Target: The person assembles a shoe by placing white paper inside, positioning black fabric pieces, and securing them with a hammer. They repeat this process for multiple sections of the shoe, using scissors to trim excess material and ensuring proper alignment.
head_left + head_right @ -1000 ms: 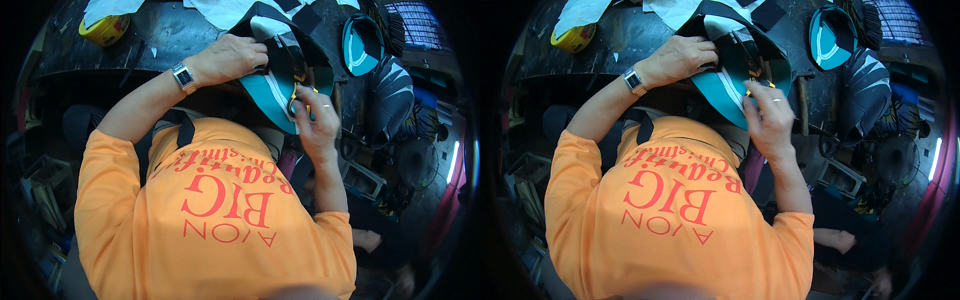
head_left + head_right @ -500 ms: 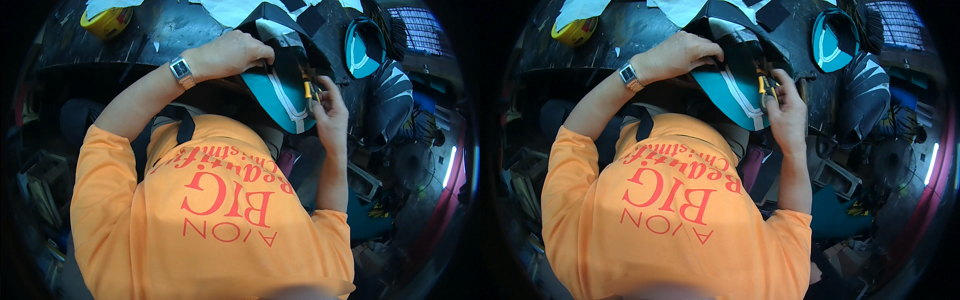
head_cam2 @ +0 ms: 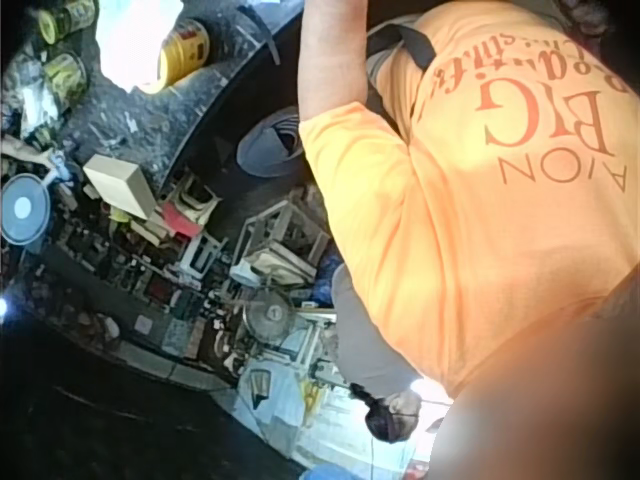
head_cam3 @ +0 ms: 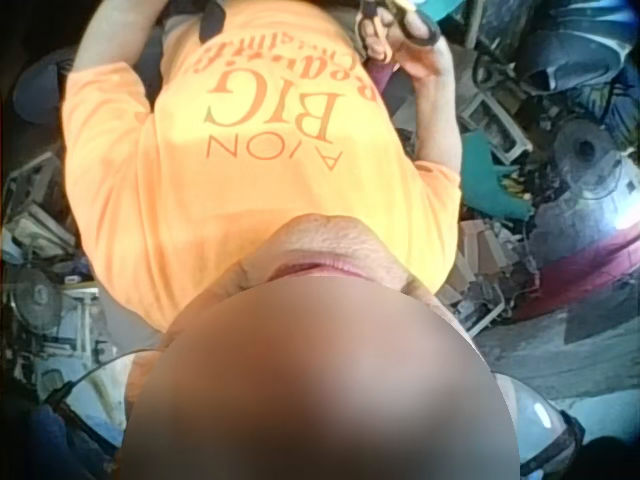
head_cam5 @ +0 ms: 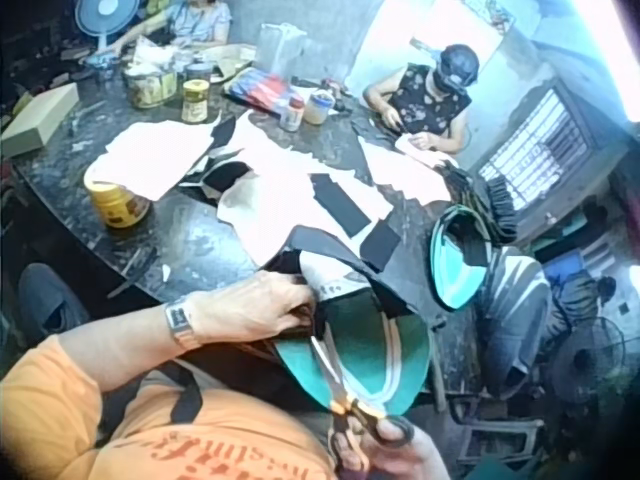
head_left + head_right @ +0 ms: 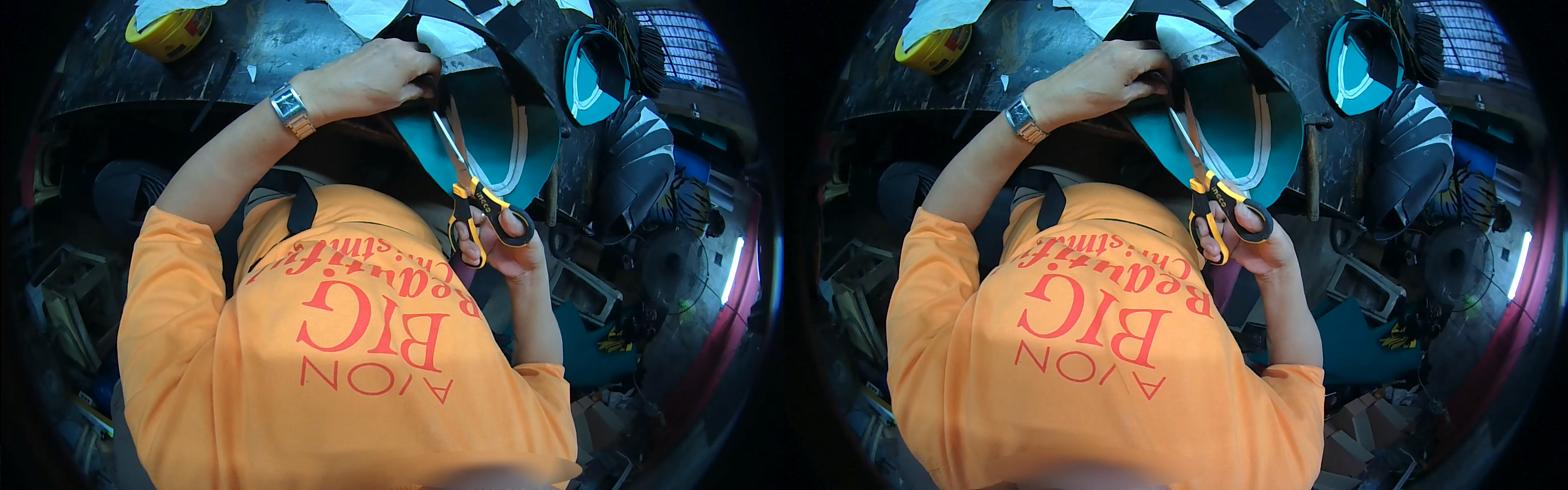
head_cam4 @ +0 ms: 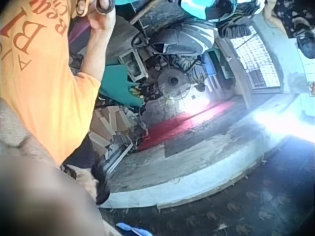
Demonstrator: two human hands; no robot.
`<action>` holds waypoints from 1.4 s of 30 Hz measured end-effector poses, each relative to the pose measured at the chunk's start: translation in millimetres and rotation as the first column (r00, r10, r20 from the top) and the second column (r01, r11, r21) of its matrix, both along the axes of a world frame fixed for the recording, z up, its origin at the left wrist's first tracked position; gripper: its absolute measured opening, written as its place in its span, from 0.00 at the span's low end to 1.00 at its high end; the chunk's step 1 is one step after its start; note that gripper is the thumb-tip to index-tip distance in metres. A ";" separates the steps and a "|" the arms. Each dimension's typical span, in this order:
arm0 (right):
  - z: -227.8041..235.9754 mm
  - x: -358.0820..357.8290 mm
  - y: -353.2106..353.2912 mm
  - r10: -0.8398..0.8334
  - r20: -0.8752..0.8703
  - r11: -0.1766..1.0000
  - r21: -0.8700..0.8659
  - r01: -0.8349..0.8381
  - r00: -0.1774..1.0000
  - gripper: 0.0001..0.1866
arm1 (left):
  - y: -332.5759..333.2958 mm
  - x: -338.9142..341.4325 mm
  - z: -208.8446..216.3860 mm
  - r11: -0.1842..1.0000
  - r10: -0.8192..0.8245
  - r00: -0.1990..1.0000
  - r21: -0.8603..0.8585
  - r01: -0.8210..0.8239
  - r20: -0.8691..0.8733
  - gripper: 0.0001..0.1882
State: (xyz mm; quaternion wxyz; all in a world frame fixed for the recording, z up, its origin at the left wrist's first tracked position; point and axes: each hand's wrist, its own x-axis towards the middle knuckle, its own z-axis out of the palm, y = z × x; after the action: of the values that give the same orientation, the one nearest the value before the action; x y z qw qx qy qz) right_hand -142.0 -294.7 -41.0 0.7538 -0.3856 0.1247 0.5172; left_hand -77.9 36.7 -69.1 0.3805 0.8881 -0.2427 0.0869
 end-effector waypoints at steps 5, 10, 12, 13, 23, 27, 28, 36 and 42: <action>-13.3 6.2 -8.8 -0.007 -0.126 0.998 0.064 0.015 0.992 0.37 | 5.9 -3.2 0.9 0.998 -0.064 0.996 -0.015 0.063 -0.067 0.08; -14.2 6.4 -14.8 -0.074 -0.164 0.995 0.050 0.083 0.984 0.40 | 16.7 -3.8 1.8 0.970 -0.241 0.967 -0.047 0.237 -0.079 0.08; -12.9 7.0 -15.2 -0.103 -0.162 0.993 0.039 0.110 0.982 0.40 | 16.8 -6.7 1.3 0.971 -0.239 0.969 -0.030 0.238 -0.063 0.07; -11.8 7.0 -14.9 -0.124 -0.137 0.992 -0.001 0.125 0.983 0.39 | 16.5 -7.9 1.2 0.974 -0.226 0.971 -0.026 0.225 -0.072 0.07; -3.4 7.7 -4.3 -0.102 -0.005 0.992 -0.078 0.101 0.995 0.38 | 14.4 -10.9 -1.4 0.983 -0.178 0.983 0.031 0.180 -0.051 0.06; -0.9 7.3 -3.1 -0.033 0.151 0.982 -0.179 0.061 0.988 0.38 | 13.8 -12.6 -0.3 0.983 -0.183 0.981 0.006 0.184 -0.059 0.09; 2.2 7.3 -4.2 -0.001 0.197 0.976 -0.211 0.044 0.980 0.39 | 14.2 -13.7 2.0 0.981 -0.194 0.979 -0.001 0.195 -0.061 0.10; 45.9 31.8 -15.2 -0.125 0.836 0.901 -0.130 0.414 0.535 0.46 | 5.0 -29.0 51.7 0.939 -0.274 0.957 0.189 0.287 -0.094 0.09; 25.7 104.9 13.3 -0.130 0.917 0.858 -0.086 0.506 0.377 0.41 | -31.4 11.0 72.8 0.942 -0.326 0.901 0.179 0.284 0.286 0.07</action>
State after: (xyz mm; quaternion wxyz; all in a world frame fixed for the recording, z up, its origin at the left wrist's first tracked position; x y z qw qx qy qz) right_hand -37.2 -281.4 -15.2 0.7080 -0.6936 -0.1242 0.0472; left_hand -66.9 5.2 3.8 0.2863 0.8374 -0.4413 0.1489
